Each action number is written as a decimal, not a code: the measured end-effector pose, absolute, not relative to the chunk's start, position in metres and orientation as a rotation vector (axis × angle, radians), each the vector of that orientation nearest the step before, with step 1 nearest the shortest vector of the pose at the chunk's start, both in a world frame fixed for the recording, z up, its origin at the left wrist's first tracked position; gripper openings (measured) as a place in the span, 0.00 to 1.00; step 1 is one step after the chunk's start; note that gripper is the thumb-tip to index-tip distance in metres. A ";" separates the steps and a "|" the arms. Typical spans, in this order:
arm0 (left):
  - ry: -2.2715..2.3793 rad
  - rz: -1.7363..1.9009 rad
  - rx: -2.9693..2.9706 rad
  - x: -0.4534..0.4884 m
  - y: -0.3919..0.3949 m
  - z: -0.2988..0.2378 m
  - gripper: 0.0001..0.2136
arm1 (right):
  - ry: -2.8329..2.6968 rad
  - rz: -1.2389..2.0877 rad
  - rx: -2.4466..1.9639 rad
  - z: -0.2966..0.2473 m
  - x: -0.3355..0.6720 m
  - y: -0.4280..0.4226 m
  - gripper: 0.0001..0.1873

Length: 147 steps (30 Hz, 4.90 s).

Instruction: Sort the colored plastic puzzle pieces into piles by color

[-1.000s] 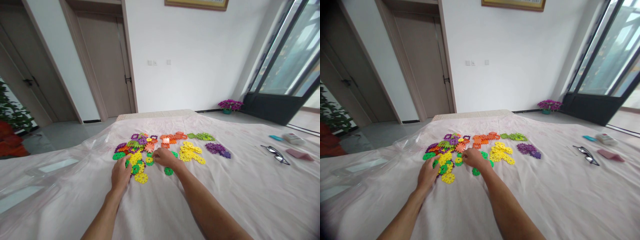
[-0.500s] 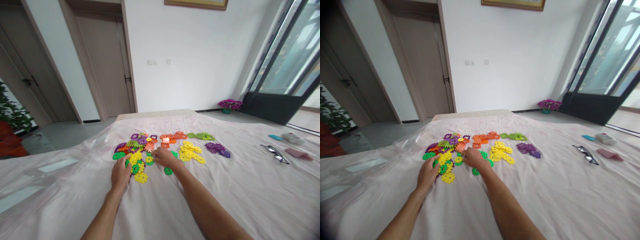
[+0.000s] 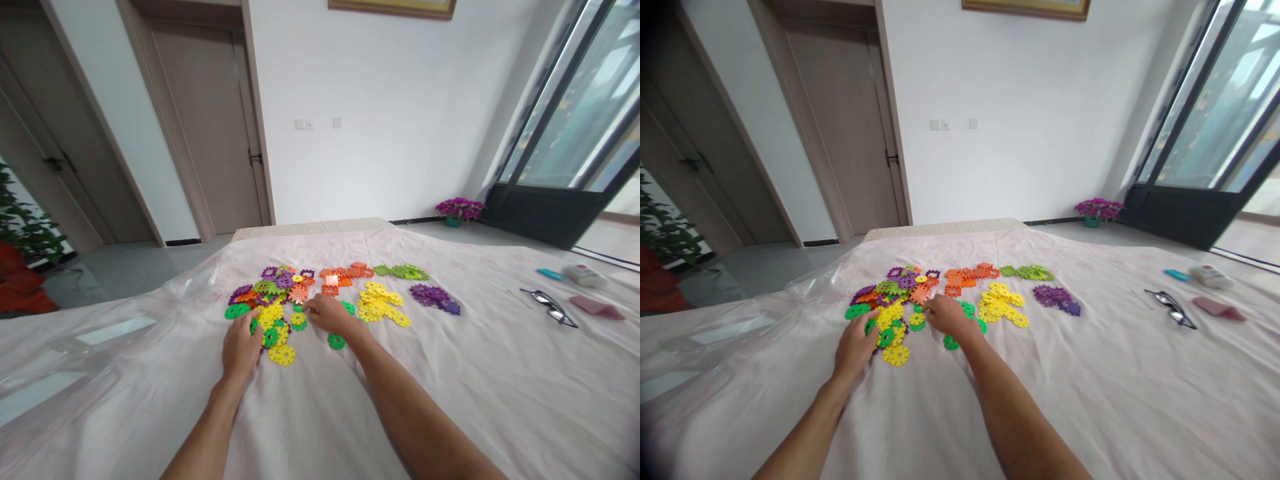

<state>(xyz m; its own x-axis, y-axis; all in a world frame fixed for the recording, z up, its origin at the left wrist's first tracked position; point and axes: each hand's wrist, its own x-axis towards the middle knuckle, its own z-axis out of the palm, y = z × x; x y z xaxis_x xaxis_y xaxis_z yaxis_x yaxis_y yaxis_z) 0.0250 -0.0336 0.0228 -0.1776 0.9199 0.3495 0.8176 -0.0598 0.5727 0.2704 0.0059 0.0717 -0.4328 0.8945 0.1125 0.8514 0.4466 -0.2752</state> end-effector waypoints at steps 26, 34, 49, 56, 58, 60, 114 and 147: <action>2.051 1.063 1.928 0.025 -0.034 0.022 0.19 | -2.463 0.065 -1.541 0.065 0.257 -0.002 0.14; 2.039 1.078 1.930 0.024 -0.033 0.021 0.18 | -2.460 0.139 -1.467 0.068 0.261 -0.003 0.14; 2.054 1.044 1.928 0.027 -0.035 0.025 0.19 | -2.617 0.210 -1.335 0.069 0.267 0.003 0.24; 2.054 1.056 1.921 0.026 -0.035 0.024 0.19 | -2.594 0.202 -1.338 0.068 0.266 0.003 0.24; 2.047 1.062 1.925 0.026 -0.035 0.024 0.18 | -2.618 0.215 -1.326 0.068 0.267 0.003 0.26; 2.045 1.063 1.926 0.027 -0.035 0.025 0.19 | -2.636 0.206 -1.326 0.068 0.267 0.003 0.25; 2.044 1.072 1.933 0.026 -0.035 0.022 0.19 | -2.837 -0.148 -1.541 0.105 0.229 -0.041 0.14; 2.056 1.029 1.926 0.026 -0.035 0.023 0.20 | -2.228 0.450 -1.477 0.116 0.315 0.006 0.23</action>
